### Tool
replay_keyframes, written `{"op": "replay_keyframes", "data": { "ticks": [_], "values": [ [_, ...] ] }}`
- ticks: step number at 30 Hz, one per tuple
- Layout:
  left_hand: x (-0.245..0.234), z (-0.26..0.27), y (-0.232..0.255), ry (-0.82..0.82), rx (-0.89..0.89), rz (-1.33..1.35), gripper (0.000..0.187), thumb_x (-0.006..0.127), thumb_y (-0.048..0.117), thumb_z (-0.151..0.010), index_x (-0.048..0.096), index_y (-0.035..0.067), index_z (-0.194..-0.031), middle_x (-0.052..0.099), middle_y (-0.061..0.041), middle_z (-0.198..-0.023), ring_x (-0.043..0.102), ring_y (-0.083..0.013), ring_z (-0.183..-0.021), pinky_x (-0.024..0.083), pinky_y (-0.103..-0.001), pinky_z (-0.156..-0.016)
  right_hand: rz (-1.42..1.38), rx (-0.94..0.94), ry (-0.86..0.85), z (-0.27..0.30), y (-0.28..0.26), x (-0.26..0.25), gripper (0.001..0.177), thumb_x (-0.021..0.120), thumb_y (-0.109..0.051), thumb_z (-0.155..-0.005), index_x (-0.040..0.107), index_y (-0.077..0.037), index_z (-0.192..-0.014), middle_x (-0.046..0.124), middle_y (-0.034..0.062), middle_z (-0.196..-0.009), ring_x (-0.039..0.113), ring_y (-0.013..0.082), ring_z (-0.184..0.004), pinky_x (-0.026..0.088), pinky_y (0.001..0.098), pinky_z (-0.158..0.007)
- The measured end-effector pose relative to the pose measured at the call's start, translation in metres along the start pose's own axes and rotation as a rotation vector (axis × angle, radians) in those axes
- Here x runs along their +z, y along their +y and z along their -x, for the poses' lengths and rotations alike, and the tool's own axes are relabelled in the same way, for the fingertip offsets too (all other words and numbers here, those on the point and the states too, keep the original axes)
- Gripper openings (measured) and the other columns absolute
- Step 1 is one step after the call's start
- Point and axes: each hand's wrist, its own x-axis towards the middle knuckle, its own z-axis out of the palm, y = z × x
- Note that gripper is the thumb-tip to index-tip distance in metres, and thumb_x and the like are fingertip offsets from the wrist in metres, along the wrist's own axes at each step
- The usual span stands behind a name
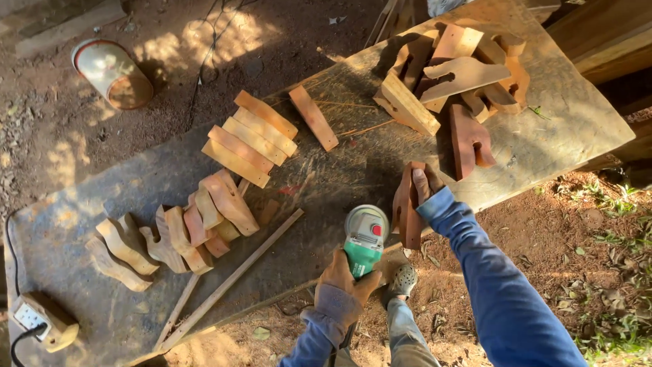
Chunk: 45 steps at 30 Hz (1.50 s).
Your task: Sanding several shaped wooden components using a handheld angle grinder on a workbench.
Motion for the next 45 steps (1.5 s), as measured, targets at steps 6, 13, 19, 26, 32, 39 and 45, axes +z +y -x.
{"op": "replay_keyframes", "data": {
  "ticks": [6,13,19,26,32,39,45],
  "values": [
    [-0.002,-0.012,0.008,-0.03,0.065,-0.075,0.054,0.076,0.045,-0.08,0.052,0.007,-0.109,0.068,-0.008,-0.087,0.07,-0.0263,-0.067,0.059,-0.04,-0.059,0.106,-0.185,0.026,-0.009,0.004,0.012,0.036,0.047,-0.031,-0.108,0.057,-0.003,-0.128,0.07,0.0147,-0.098,0.067,0.0258,-0.081,0.053,0.037,-0.071],
    [0.006,-0.02,0.006,-0.085,0.094,-0.138,0.053,0.076,0.043,-0.081,0.052,0.005,-0.11,0.069,-0.011,-0.09,0.071,-0.029,-0.07,0.059,-0.041,-0.061,0.069,-0.212,0.033,-0.018,0.021,0.021,0.029,0.05,-0.028,-0.107,0.06,-0.003,-0.119,0.068,0.0109,-0.095,0.063,0.0219,-0.078,0.052,0.0346,-0.071],
    [0.005,-0.015,0.014,-0.126,0.131,-0.15,0.046,0.073,0.039,-0.084,0.05,0.005,-0.106,0.067,-0.009,-0.088,0.068,-0.0244,-0.065,0.059,-0.038,-0.056,0.081,-0.237,0.023,-0.018,0.02,0.021,0.028,0.048,-0.03,-0.108,0.058,-0.004,-0.115,0.066,0.0104,-0.087,0.061,0.0206,-0.071,0.05,0.0345,-0.063],
    [0.003,-0.012,0.017,-0.15,0.081,-0.18,0.046,0.077,0.038,-0.083,0.05,0.007,-0.105,0.066,-0.009,-0.089,0.07,-0.0252,-0.068,0.06,-0.038,-0.058,0.093,-0.195,0.02,-0.015,0.014,0.018,0.029,0.049,-0.03,-0.108,0.059,-0.003,-0.114,0.067,0.0105,-0.088,0.062,0.0202,-0.071,0.051,0.0337,-0.064],
    [-0.002,-0.008,0.011,-0.159,0.111,-0.233,0.046,0.073,0.035,-0.085,0.049,0.004,-0.108,0.065,-0.008,-0.088,0.065,-0.0216,-0.064,0.058,-0.035,-0.054,0.093,-0.212,0.022,-0.018,0.018,0.019,0.029,0.049,-0.03,-0.108,0.059,-0.004,-0.116,0.068,0.0107,-0.088,0.063,0.0205,-0.07,0.051,0.034,-0.062],
    [-0.008,-0.007,0.012,-0.055,0.073,-0.151,0.05,0.077,0.039,-0.082,0.05,0.007,-0.109,0.067,-0.009,-0.087,0.069,-0.0271,-0.065,0.058,-0.041,-0.055,0.093,-0.117,0.022,-0.011,0.007,0.014,0.032,0.049,-0.029,-0.107,0.059,-0.002,-0.122,0.069,0.0138,-0.094,0.065,0.0232,-0.078,0.052,0.0346,-0.07],
    [0.007,-0.02,0.013,-0.133,0.103,-0.21,0.053,0.076,0.042,-0.085,0.05,0.004,-0.109,0.065,-0.011,-0.095,0.07,-0.027,-0.074,0.061,-0.039,-0.063,0.032,-0.129,0.019,-0.017,0.024,0.018,0.035,0.049,-0.03,-0.107,0.058,-0.003,-0.127,0.07,0.011,-0.097,0.066,0.0205,-0.079,0.053,0.0324,-0.07]
  ]
}}
